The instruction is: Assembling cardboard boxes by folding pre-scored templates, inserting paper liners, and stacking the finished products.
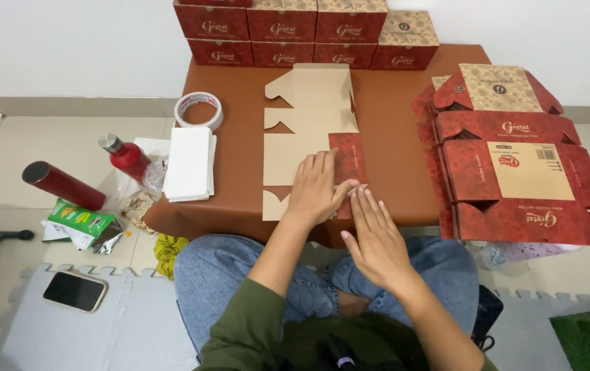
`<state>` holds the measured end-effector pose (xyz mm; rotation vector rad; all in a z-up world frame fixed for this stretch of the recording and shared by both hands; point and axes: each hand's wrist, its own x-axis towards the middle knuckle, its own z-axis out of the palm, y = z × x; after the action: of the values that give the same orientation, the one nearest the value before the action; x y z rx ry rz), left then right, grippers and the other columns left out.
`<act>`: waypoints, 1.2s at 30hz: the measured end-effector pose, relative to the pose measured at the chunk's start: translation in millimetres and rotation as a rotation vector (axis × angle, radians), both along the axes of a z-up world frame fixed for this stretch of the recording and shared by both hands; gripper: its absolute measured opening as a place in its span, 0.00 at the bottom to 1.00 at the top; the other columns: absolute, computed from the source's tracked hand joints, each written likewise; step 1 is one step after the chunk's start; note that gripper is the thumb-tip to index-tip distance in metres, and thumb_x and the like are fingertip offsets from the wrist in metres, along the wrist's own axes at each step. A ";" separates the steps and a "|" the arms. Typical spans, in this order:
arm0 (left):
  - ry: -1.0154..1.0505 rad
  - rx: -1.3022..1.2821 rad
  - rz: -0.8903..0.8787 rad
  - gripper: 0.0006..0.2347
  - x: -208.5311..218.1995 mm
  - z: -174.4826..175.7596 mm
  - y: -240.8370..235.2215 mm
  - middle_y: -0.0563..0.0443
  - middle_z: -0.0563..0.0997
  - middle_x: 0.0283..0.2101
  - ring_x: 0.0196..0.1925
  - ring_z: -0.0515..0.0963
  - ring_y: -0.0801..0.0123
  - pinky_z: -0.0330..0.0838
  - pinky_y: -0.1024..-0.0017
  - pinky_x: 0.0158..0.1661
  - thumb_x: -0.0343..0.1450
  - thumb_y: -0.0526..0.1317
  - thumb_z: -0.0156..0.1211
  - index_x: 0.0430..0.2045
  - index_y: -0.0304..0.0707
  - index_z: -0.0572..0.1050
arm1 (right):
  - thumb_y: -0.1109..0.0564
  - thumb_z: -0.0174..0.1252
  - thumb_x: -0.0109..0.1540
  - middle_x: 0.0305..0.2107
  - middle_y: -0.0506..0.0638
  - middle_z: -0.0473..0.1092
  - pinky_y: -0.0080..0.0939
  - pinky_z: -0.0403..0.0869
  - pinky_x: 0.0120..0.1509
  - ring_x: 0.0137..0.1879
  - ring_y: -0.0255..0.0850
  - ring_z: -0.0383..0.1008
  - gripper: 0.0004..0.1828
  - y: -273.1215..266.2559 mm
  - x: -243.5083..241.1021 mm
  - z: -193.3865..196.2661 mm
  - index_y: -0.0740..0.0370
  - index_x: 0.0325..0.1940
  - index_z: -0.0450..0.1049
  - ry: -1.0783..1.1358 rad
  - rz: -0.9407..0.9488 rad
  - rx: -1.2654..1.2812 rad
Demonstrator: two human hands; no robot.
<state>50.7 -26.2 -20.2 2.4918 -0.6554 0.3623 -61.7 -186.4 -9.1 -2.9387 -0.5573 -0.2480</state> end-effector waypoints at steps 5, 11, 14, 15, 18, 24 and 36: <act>0.078 -0.036 0.110 0.31 -45.9 31.7 20.5 0.33 0.71 0.57 0.61 0.70 0.45 0.56 0.51 0.64 0.72 0.56 0.52 0.64 0.29 0.60 | 0.41 0.46 0.67 0.73 0.61 0.51 0.50 0.44 0.81 0.80 0.50 0.46 0.39 -1.3 1.3 -19.8 0.66 0.76 0.52 -0.173 -0.019 -0.001; -0.028 -0.004 0.618 0.27 -104.0 -1.4 65.6 0.42 0.66 0.59 0.65 0.62 0.51 0.48 0.49 0.66 0.70 0.58 0.57 0.56 0.35 0.67 | 0.40 0.47 0.66 0.72 0.62 0.53 0.52 0.46 0.81 0.79 0.51 0.49 0.39 0.7 2.3 -24.5 0.66 0.75 0.55 -0.242 -0.027 0.048; -0.009 -0.203 0.477 0.20 -117.4 0.4 70.6 0.46 0.71 0.56 0.62 0.67 0.55 0.47 0.50 0.67 0.72 0.51 0.58 0.52 0.37 0.67 | 0.39 0.48 0.66 0.72 0.62 0.54 0.52 0.47 0.81 0.79 0.51 0.50 0.40 2.1 2.8 -26.0 0.65 0.76 0.55 -0.258 -0.026 0.052; -0.018 -0.340 0.336 0.17 -119.9 1.7 69.9 0.48 0.75 0.53 0.60 0.72 0.58 0.46 0.51 0.68 0.73 0.45 0.59 0.51 0.36 0.66 | 0.38 0.48 0.65 0.72 0.62 0.55 0.53 0.47 0.81 0.79 0.51 0.51 0.40 2.2 2.8 -25.8 0.64 0.76 0.56 -0.275 -0.031 0.057; -0.051 -0.488 0.178 0.24 -123.8 14.1 50.7 0.35 0.69 0.59 0.63 0.69 0.43 0.58 0.51 0.65 0.72 0.36 0.59 0.60 0.27 0.58 | 0.37 0.48 0.65 0.71 0.61 0.55 0.54 0.48 0.81 0.78 0.52 0.51 0.40 2.3 1.8 -19.7 0.60 0.76 0.56 -0.278 -0.017 0.065; 0.025 -0.251 0.477 0.36 -122.5 13.2 51.9 0.31 0.65 0.59 0.62 0.62 0.41 0.53 0.48 0.60 0.72 0.46 0.62 0.68 0.21 0.50 | 0.36 0.49 0.65 0.72 0.61 0.55 0.54 0.48 0.81 0.78 0.51 0.51 0.40 2.2 2.5 -23.8 0.57 0.77 0.56 -0.267 -0.028 0.065; -0.135 -0.063 0.068 0.26 -127.0 12.6 31.1 0.29 0.68 0.64 0.69 0.66 0.45 0.50 0.50 0.69 0.75 0.45 0.54 0.65 0.25 0.62 | 0.35 0.49 0.64 0.71 0.60 0.55 0.55 0.48 0.80 0.79 0.52 0.51 0.39 2.6 5.4 -27.9 0.50 0.77 0.56 -0.312 -0.024 0.063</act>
<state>-76.3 4.9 -7.6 2.4493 -0.6036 0.5720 -56.3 -183.8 -37.0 -2.8628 -0.5400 -0.7220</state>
